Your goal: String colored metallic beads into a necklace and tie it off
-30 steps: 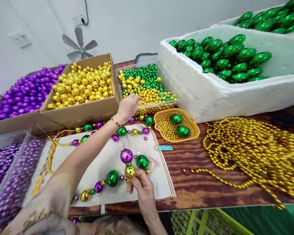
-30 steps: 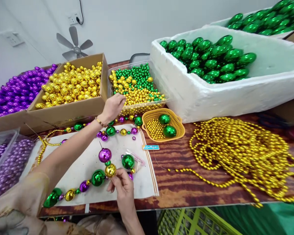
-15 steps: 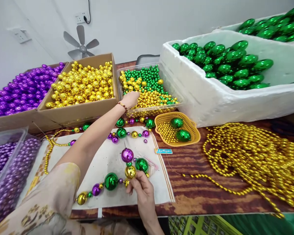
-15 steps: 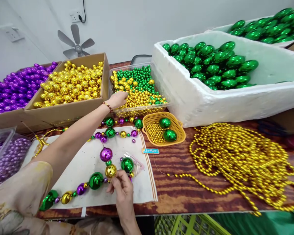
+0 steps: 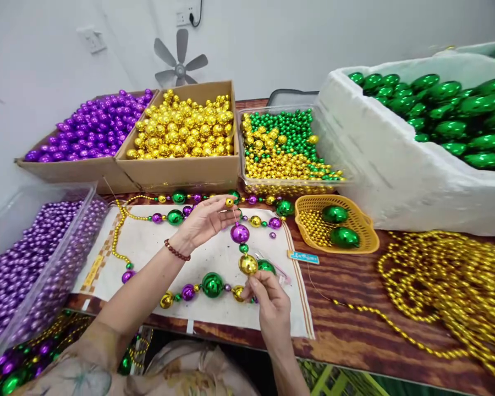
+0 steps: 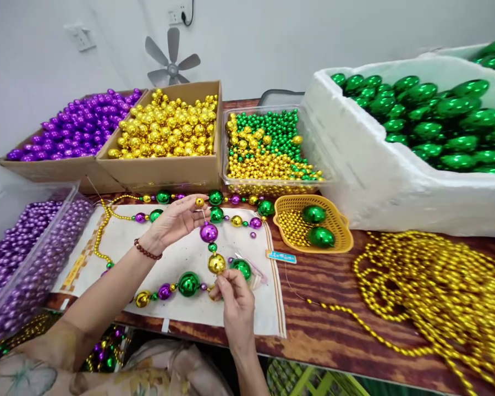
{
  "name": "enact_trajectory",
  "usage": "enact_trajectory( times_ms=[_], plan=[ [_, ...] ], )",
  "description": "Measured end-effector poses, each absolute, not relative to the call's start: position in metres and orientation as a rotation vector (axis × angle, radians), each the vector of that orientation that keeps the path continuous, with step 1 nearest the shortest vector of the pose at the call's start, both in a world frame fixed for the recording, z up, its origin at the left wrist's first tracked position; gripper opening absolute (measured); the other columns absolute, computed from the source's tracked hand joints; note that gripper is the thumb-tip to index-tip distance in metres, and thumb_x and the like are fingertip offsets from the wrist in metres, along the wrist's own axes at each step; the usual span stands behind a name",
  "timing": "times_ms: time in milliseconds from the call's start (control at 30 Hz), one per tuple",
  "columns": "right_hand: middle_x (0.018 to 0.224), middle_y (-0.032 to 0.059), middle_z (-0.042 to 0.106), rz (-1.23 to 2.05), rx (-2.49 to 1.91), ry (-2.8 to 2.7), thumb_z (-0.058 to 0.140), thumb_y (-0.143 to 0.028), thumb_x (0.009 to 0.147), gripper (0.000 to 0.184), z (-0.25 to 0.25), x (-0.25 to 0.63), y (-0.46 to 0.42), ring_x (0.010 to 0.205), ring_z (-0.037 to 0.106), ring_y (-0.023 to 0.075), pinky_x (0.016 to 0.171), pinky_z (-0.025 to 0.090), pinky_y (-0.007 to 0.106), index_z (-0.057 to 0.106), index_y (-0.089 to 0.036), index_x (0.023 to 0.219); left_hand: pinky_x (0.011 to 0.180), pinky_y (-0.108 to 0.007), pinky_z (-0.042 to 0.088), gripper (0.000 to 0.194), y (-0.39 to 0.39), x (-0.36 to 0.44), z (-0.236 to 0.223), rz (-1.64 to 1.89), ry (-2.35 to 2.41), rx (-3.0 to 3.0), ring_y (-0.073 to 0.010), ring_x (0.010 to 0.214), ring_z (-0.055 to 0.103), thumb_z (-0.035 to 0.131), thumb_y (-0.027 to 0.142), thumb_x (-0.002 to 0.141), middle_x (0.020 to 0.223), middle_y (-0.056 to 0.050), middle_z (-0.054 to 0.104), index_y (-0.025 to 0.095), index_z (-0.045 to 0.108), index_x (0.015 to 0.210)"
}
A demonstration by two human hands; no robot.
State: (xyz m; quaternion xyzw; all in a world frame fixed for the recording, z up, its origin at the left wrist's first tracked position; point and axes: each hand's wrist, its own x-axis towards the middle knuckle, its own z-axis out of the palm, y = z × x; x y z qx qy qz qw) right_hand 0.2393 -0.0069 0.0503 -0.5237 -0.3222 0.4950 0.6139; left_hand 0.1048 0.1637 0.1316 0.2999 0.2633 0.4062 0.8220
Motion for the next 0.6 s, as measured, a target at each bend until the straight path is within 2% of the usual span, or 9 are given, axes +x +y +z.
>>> enact_trajectory(
  times_ms=[167,600],
  plan=[
    [0.061,0.0008,0.065,1.119,-1.255,-0.772,0.067,-0.048,0.089,0.031,0.054,0.236,-0.009,0.057,0.059,0.0143,0.058,0.049,0.024,0.06,-0.02,0.081,0.094,-0.038,0.058,0.015,0.158,0.098,0.126,0.88,0.557,0.634,-0.0193,0.089,0.074,0.074,0.018,0.085,0.091,-0.008,0.075,0.013,0.074,0.099],
    [0.058,-0.001,0.062,1.098,-1.288,-0.747,0.067,-0.048,0.089,0.03,0.051,0.234,-0.013,0.056,0.057,0.0145,0.06,0.048,0.026,0.059,-0.02,0.081,0.095,-0.041,0.058,0.017,0.156,0.098,0.119,0.874,0.565,0.642,-0.0183,0.085,0.074,0.072,0.018,0.086,0.094,-0.007,0.074,0.013,0.075,0.102]
  ],
)
